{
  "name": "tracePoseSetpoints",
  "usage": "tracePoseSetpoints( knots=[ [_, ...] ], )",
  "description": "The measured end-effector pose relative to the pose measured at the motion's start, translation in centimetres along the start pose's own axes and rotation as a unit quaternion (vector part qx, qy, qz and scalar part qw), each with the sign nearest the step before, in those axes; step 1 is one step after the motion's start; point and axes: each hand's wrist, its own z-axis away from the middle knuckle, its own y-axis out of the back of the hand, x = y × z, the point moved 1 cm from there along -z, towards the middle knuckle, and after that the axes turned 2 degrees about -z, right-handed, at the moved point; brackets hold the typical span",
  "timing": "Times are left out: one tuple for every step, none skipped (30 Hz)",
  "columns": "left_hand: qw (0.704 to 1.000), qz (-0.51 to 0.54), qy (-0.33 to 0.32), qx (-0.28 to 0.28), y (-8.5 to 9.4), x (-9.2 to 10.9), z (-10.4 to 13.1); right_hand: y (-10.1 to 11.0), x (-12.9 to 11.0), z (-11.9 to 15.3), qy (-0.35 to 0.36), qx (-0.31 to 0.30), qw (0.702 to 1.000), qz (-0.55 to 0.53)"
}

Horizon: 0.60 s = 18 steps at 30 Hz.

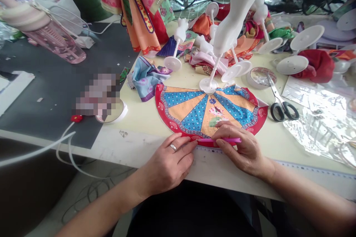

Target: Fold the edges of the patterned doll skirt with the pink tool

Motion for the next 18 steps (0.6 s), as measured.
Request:
tracePoseSetpoints(
  knots=[
    [1.000, 0.000, 0.001, -0.001, -0.05, 0.00, 0.00, -0.02, 0.03, 0.02, -0.002, 0.000, 1.000, -0.001],
    [1.000, 0.001, 0.002, -0.002, -0.09, 0.00, -0.01, -0.03, 0.06, 0.03, -0.003, -0.001, 1.000, -0.002],
    [1.000, 0.002, 0.003, -0.001, -0.12, 0.00, -0.01, -0.04, 0.10, 0.05, -0.006, -0.004, 1.000, -0.005],
    [1.000, 0.004, 0.004, 0.000, -0.14, 0.00, -0.02, -0.04, 0.13, 0.07, -0.008, -0.007, 1.000, -0.009],
    [1.000, 0.007, 0.006, 0.000, -0.15, 0.00, -0.03, -0.02, 0.16, 0.08, -0.010, -0.009, 1.000, -0.013],
    [1.000, 0.009, 0.008, 0.000, -0.14, 0.01, -0.04, 0.02, 0.17, 0.10, -0.011, -0.010, 1.000, -0.015],
    [1.000, 0.011, 0.009, 0.000, -0.13, 0.01, -0.06, 0.07, 0.17, 0.12, -0.013, -0.007, 1.000, -0.018],
    [1.000, 0.012, 0.011, -0.001, -0.11, 0.01, -0.07, 0.14, 0.16, 0.14, -0.015, -0.001, 1.000, -0.021],
    [1.000, 0.012, 0.012, -0.002, -0.09, 0.00, -0.09, 0.22, 0.14, 0.16, -0.018, 0.007, 1.000, -0.023],
    [1.000, 0.012, 0.012, -0.003, -0.07, 0.00, -0.10, 0.29, 0.11, 0.18, -0.021, 0.017, 0.999, -0.023],
    [1.000, 0.011, 0.011, -0.004, -0.05, -0.01, -0.12, 0.34, 0.10, 0.20, -0.024, 0.026, 0.999, -0.022],
    [1.000, 0.009, 0.009, -0.005, -0.03, -0.02, -0.13, 0.38, 0.08, 0.21, -0.025, 0.034, 0.999, -0.020],
    [1.000, 0.008, 0.008, -0.005, -0.01, -0.02, -0.14, 0.40, 0.08, 0.22, -0.026, 0.038, 0.999, -0.017],
    [1.000, 0.006, 0.008, -0.005, 0.03, -0.03, -0.15, 0.40, 0.09, 0.23, -0.026, 0.040, 0.999, -0.015],
    [1.000, 0.005, 0.007, -0.003, 0.08, -0.03, -0.17, 0.39, 0.12, 0.23, -0.026, 0.041, 0.999, -0.013],
    [1.000, 0.004, 0.008, 0.001, 0.14, -0.03, -0.20, 0.37, 0.14, 0.23, -0.025, 0.041, 0.999, -0.013],
    [1.000, 0.004, 0.008, 0.006, 0.22, -0.03, -0.22, 0.36, 0.17, 0.23, -0.025, 0.042, 0.999, -0.013],
    [1.000, 0.005, 0.008, 0.012, 0.30, -0.01, -0.25, 0.35, 0.20, 0.24, -0.025, 0.043, 0.999, -0.012]
  ],
)
